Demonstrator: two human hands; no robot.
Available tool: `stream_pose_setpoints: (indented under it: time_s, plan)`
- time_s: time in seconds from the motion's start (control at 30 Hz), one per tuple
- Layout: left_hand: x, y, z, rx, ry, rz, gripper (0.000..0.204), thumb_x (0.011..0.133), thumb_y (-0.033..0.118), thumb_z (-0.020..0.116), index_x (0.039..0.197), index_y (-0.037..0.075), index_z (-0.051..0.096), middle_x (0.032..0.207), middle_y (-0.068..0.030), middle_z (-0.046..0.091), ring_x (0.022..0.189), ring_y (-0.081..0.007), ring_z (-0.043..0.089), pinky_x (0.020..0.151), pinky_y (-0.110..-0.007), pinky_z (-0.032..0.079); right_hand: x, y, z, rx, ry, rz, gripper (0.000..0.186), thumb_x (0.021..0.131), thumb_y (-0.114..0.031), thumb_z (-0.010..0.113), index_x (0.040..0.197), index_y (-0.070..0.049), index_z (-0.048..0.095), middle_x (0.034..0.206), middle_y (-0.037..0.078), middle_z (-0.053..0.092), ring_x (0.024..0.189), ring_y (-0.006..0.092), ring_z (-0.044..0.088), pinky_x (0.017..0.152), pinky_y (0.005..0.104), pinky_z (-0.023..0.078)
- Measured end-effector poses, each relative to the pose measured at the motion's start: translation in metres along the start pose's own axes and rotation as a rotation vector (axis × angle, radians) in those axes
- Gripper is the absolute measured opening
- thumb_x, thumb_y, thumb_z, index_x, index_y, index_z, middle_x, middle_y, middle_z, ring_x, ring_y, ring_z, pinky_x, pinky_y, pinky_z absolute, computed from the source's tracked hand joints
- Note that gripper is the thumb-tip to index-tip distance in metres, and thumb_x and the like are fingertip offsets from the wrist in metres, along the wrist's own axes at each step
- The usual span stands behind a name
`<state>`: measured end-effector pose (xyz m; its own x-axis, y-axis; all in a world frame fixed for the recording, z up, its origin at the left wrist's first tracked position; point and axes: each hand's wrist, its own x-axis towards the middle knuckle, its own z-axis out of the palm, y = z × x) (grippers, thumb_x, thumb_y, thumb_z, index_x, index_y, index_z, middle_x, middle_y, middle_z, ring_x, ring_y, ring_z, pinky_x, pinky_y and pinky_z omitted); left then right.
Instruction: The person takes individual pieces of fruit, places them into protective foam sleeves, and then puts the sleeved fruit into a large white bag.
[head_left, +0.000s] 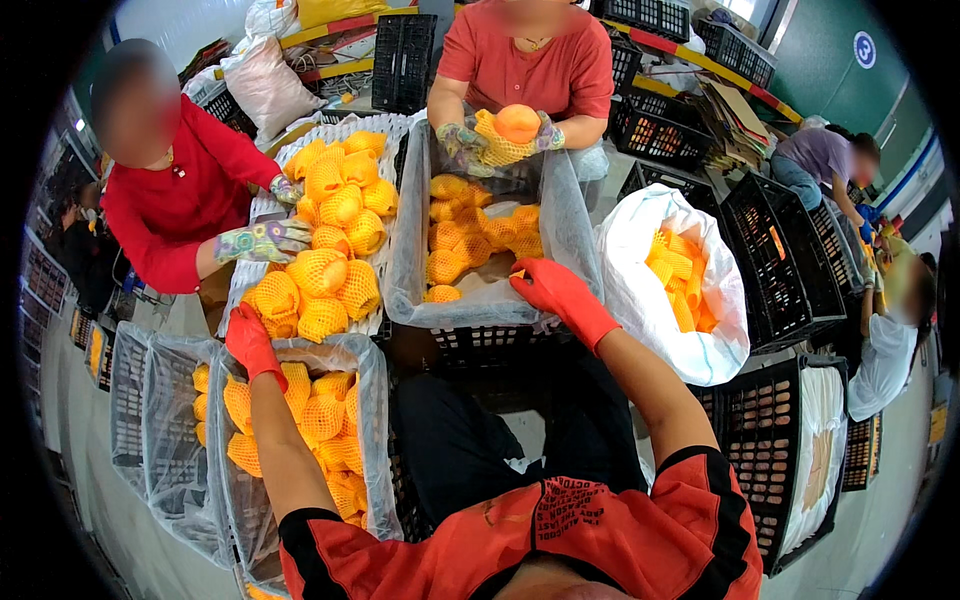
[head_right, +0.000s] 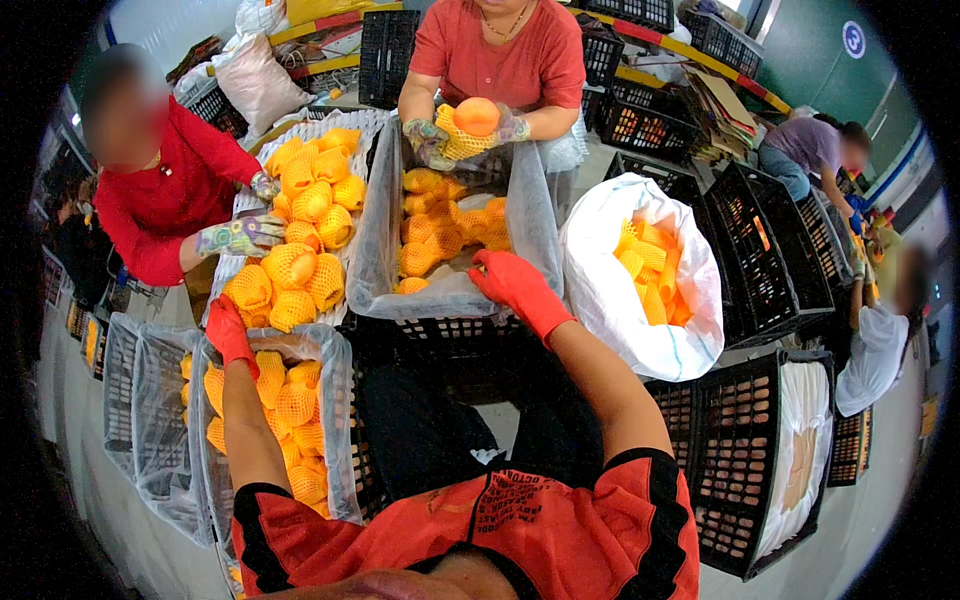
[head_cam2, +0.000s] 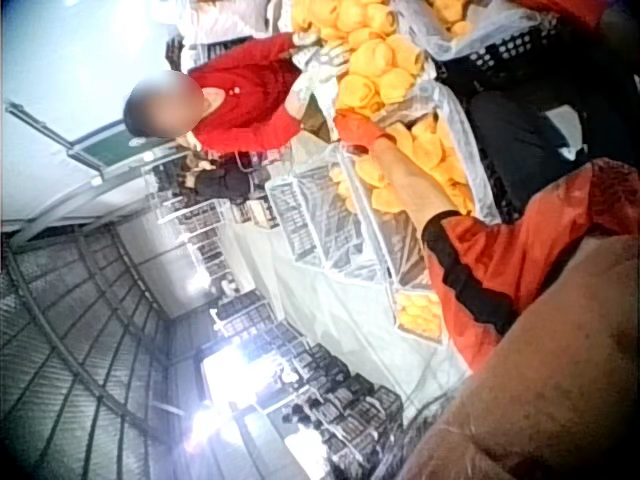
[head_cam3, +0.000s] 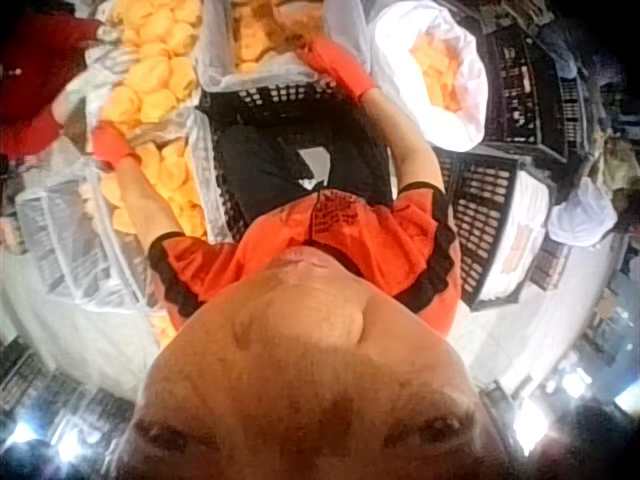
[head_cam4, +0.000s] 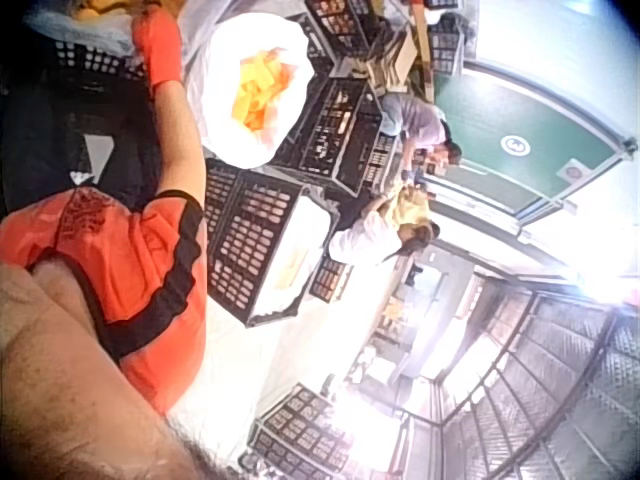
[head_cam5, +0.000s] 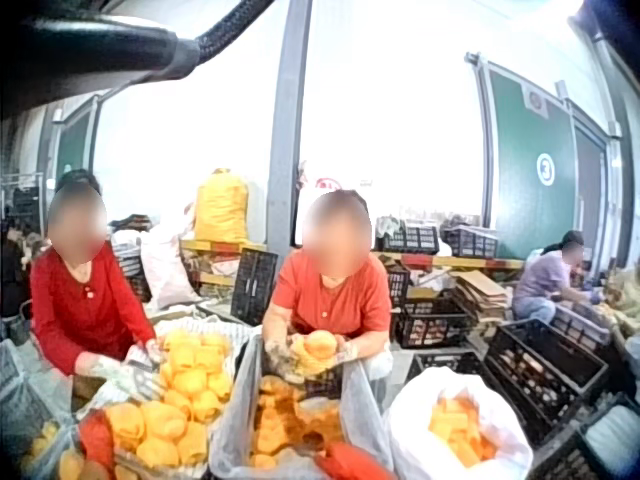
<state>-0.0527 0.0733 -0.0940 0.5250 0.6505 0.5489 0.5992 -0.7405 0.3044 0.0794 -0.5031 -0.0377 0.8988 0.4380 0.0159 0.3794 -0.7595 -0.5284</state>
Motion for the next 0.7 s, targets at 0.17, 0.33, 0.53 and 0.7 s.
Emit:
stream_pose_setpoints:
  time_s: [0.17, 0.33, 0.53, 0.7]
  plan:
    - [0.000, -0.002, -0.001, 0.003, 0.012, 0.025, 0.049, 0.102, 0.045, 0.039, 0.099, 0.003, 0.065, 0.090, -0.0244, 0.069, 0.084, -0.0463, 0.064, 0.071, -0.055, 0.049, 0.001, 0.002, 0.001, 0.001, 0.018, -0.017, 0.040, 0.089, -0.035, 0.059, 0.116, -0.006, 0.067, 0.102, 0.021, 0.071, 0.098, 0.0391, 0.066, 0.086, 0.0459, 0.051]
    - [-0.001, -0.003, -0.002, -0.042, 0.001, 0.011, 0.049, 0.102, 0.045, 0.040, 0.100, 0.003, 0.065, 0.094, -0.0244, 0.068, 0.087, -0.0462, 0.064, 0.074, -0.055, 0.050, 0.002, -0.001, 0.000, 0.001, -0.033, -0.001, 0.041, 0.091, -0.036, 0.059, 0.118, -0.005, 0.065, 0.107, 0.022, 0.069, 0.102, 0.0404, 0.065, 0.090, 0.0480, 0.051]
    - [-0.002, 0.007, -0.002, 0.000, 0.002, 0.001, 0.048, 0.102, 0.045, 0.040, 0.098, 0.004, 0.064, 0.092, -0.0233, 0.069, 0.086, -0.0456, 0.064, 0.073, -0.053, 0.050, 0.004, 0.007, 0.005, -0.012, -0.020, 0.002, 0.042, 0.091, -0.036, 0.059, 0.118, -0.005, 0.065, 0.107, 0.023, 0.069, 0.102, 0.0404, 0.065, 0.089, 0.0477, 0.051]
    - [-0.001, -0.008, -0.003, 0.048, -0.024, -0.006, 0.046, 0.101, 0.044, 0.042, 0.101, 0.004, 0.066, 0.091, -0.0233, 0.069, 0.085, -0.0437, 0.066, 0.073, -0.053, 0.051, 0.007, 0.008, 0.010, 0.008, -0.018, -0.026, 0.041, 0.091, -0.036, 0.059, 0.117, -0.005, 0.065, 0.105, 0.023, 0.069, 0.101, 0.0414, 0.064, 0.089, 0.0491, 0.050]
